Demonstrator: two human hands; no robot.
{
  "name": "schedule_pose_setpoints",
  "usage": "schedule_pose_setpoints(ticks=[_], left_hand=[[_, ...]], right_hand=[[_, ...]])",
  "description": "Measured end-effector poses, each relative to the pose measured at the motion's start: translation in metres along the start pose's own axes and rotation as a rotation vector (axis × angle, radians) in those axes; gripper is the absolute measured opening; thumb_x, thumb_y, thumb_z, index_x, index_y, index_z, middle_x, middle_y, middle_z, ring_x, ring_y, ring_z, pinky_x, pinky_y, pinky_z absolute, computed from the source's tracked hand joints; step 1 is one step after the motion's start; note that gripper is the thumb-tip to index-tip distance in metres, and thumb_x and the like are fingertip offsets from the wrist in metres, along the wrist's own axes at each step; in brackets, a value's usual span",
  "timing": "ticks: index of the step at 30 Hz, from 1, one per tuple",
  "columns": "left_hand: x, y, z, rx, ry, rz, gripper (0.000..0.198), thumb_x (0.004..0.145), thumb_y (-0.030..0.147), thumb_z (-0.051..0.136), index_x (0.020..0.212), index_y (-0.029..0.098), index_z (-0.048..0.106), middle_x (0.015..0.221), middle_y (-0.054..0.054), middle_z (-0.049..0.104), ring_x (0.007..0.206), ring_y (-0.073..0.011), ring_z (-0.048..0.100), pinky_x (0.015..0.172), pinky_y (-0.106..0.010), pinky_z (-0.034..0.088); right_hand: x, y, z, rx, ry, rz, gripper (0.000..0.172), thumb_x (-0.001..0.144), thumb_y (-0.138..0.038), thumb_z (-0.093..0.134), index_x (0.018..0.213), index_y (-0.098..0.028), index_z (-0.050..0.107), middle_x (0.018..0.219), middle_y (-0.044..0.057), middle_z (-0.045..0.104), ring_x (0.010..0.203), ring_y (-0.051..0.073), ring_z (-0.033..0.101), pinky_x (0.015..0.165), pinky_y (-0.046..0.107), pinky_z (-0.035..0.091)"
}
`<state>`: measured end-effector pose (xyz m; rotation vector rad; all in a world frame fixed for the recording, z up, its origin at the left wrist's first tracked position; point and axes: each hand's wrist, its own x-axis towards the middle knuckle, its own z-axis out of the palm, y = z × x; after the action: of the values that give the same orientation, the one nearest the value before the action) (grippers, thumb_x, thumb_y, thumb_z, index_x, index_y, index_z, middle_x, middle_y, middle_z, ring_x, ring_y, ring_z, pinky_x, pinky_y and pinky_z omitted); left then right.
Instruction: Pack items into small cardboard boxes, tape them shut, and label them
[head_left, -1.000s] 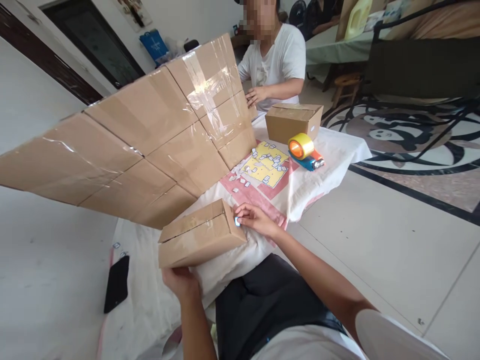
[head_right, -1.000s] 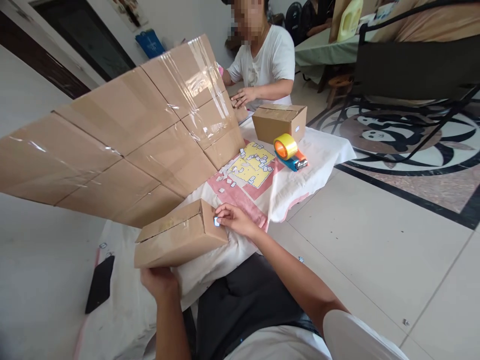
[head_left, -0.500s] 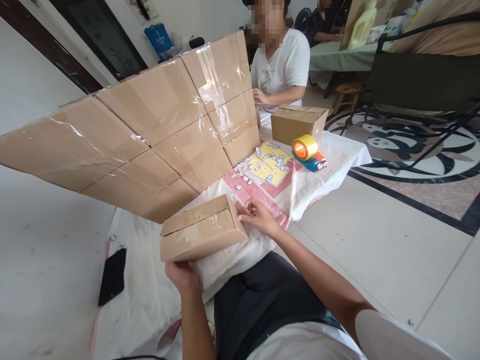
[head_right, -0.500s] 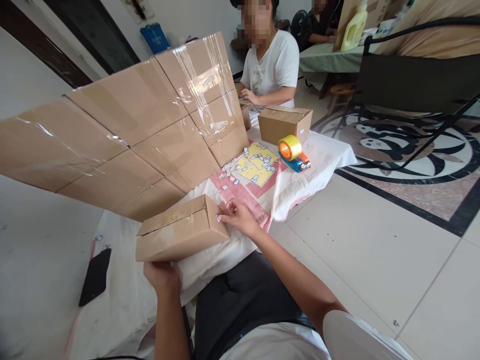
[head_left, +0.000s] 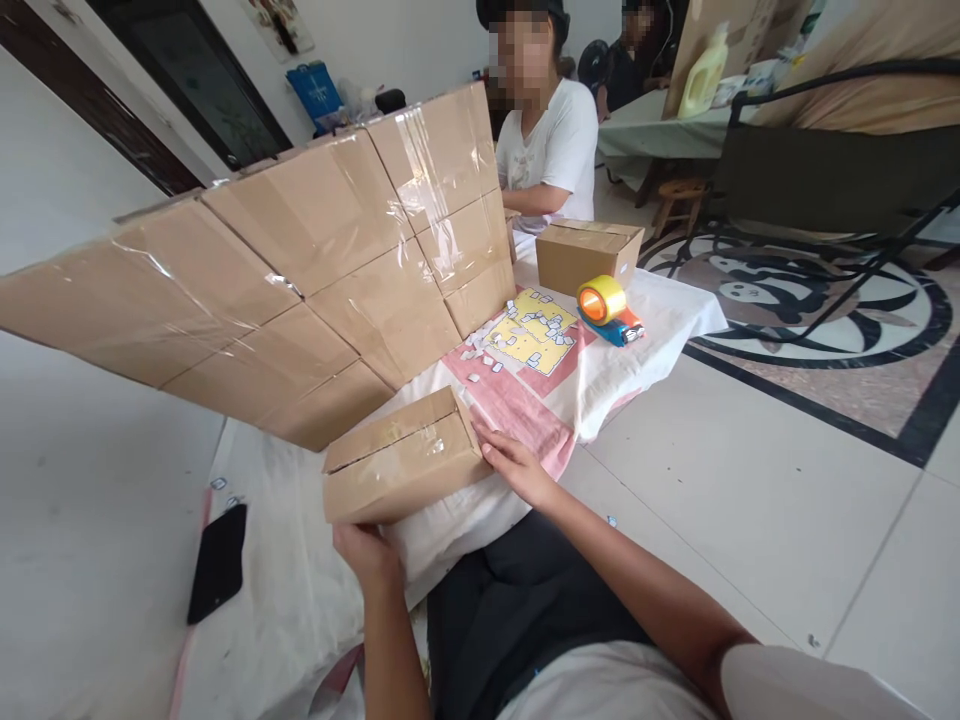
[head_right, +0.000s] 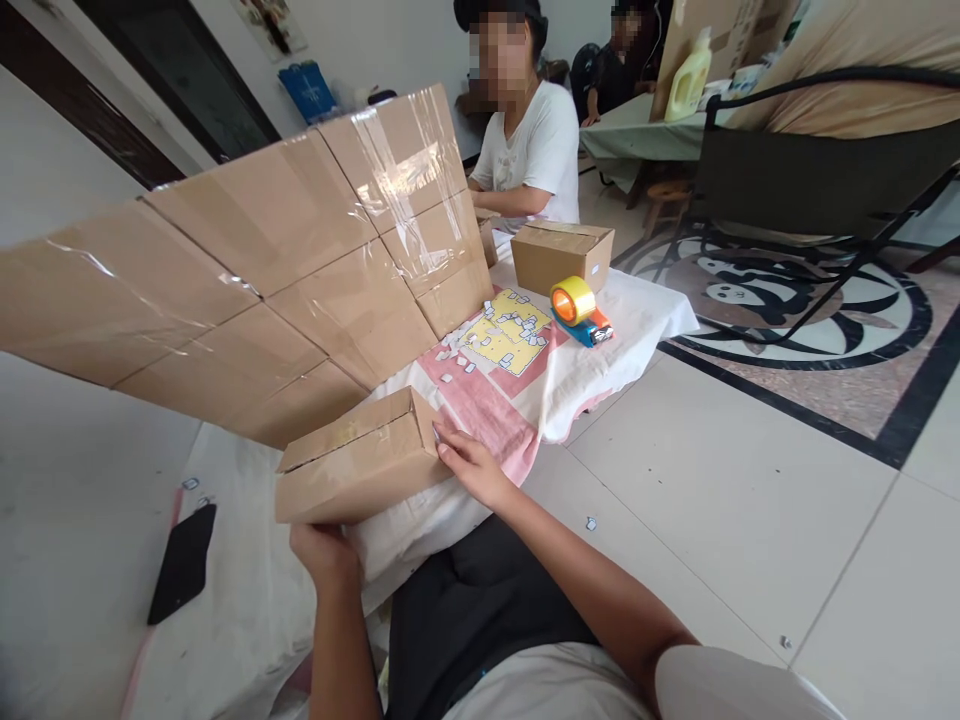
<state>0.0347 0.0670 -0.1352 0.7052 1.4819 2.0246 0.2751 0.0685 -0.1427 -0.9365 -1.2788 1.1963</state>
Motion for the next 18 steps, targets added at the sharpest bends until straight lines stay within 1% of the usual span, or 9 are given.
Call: schedule_pose_setpoints(ticks=[2, 3, 5, 6, 8, 11, 15, 18], left_hand=[[0.001, -0.001, -0.001, 0.009, 0.005, 0.004, 0.046, 0.084, 0.029, 0.055, 0.128, 0.019, 0.065, 0.134, -0.009, 0.066, 0.127, -0.0225, 0.06, 0.116, -0.041, 0.042], [0.001, -0.002, -0.001, 0.015, 0.002, 0.007, 0.046, 0.084, 0.03, 0.055, 0.128, 0.019, 0.065, 0.133, -0.008, 0.067, 0.127, -0.0228, 0.06, 0.116, -0.042, 0.042], [0.002, -0.003, -0.002, 0.027, -0.013, 0.019, 0.044, 0.085, 0.031, 0.055, 0.126, 0.019, 0.066, 0.129, -0.008, 0.069, 0.126, -0.0228, 0.06, 0.116, -0.042, 0.042], [0.002, -0.004, -0.002, 0.034, -0.019, 0.028, 0.043, 0.085, 0.032, 0.054, 0.124, 0.019, 0.067, 0.127, -0.007, 0.069, 0.125, -0.0225, 0.061, 0.117, -0.041, 0.041], [0.003, -0.004, -0.003, 0.055, -0.023, 0.047, 0.04, 0.085, 0.033, 0.053, 0.12, 0.02, 0.068, 0.122, -0.005, 0.071, 0.123, -0.022, 0.062, 0.117, -0.04, 0.041], [0.004, -0.004, -0.004, 0.109, -0.001, 0.065, 0.037, 0.083, 0.03, 0.052, 0.113, 0.02, 0.071, 0.118, -0.004, 0.072, 0.121, -0.0226, 0.062, 0.117, -0.041, 0.041], [0.006, -0.005, -0.007, 0.194, 0.006, 0.08, 0.036, 0.084, 0.032, 0.05, 0.11, 0.02, 0.071, 0.115, -0.005, 0.072, 0.119, -0.0237, 0.062, 0.115, -0.043, 0.043], [0.007, -0.009, -0.012, 0.272, -0.004, 0.1, 0.038, 0.086, 0.036, 0.045, 0.111, 0.02, 0.069, 0.118, -0.006, 0.07, 0.12, -0.0248, 0.061, 0.114, -0.044, 0.044]], right_hand=[[-0.009, 0.002, -0.001, -0.038, -0.009, -0.031, 0.062, 0.094, -0.064, 0.056, 0.144, -0.027, 0.059, 0.113, 0.009, 0.066, 0.106, 0.025, 0.059, 0.101, 0.043, 0.046], [-0.015, 0.003, 0.0, -0.057, -0.016, -0.046, 0.063, 0.094, -0.061, 0.058, 0.147, -0.028, 0.056, 0.104, 0.007, 0.063, 0.095, 0.021, 0.057, 0.091, 0.039, 0.049], [-0.026, 0.005, 0.001, -0.091, -0.029, -0.075, 0.066, 0.092, -0.056, 0.064, 0.151, -0.028, 0.05, 0.094, 0.003, 0.053, 0.079, 0.016, 0.05, 0.074, 0.031, 0.048], [-0.031, 0.006, 0.002, -0.103, -0.03, -0.091, 0.067, 0.092, -0.053, 0.066, 0.152, -0.028, 0.049, 0.093, 0.002, 0.049, 0.075, 0.014, 0.046, 0.069, 0.029, 0.046], [-0.039, 0.007, 0.005, -0.121, -0.012, -0.124, 0.066, 0.092, -0.048, 0.068, 0.151, -0.028, 0.05, 0.093, 0.002, 0.046, 0.072, 0.013, 0.043, 0.065, 0.028, 0.043], [-0.048, 0.011, 0.014, -0.138, 0.04, -0.169, 0.061, 0.092, -0.043, 0.067, 0.149, -0.029, 0.053, 0.089, 0.002, 0.047, 0.07, 0.014, 0.043, 0.062, 0.027, 0.041], [-0.055, 0.015, 0.022, -0.099, 0.081, -0.115, 0.06, 0.09, -0.041, 0.069, 0.146, -0.026, 0.056, 0.082, 0.0, 0.046, 0.066, 0.013, 0.041, 0.057, 0.026, 0.037], [-0.053, 0.014, 0.02, -0.042, 0.071, -0.057, 0.063, 0.087, -0.041, 0.072, 0.147, -0.026, 0.055, 0.086, -0.001, 0.048, 0.064, 0.011, 0.041, 0.057, 0.025, 0.037]])
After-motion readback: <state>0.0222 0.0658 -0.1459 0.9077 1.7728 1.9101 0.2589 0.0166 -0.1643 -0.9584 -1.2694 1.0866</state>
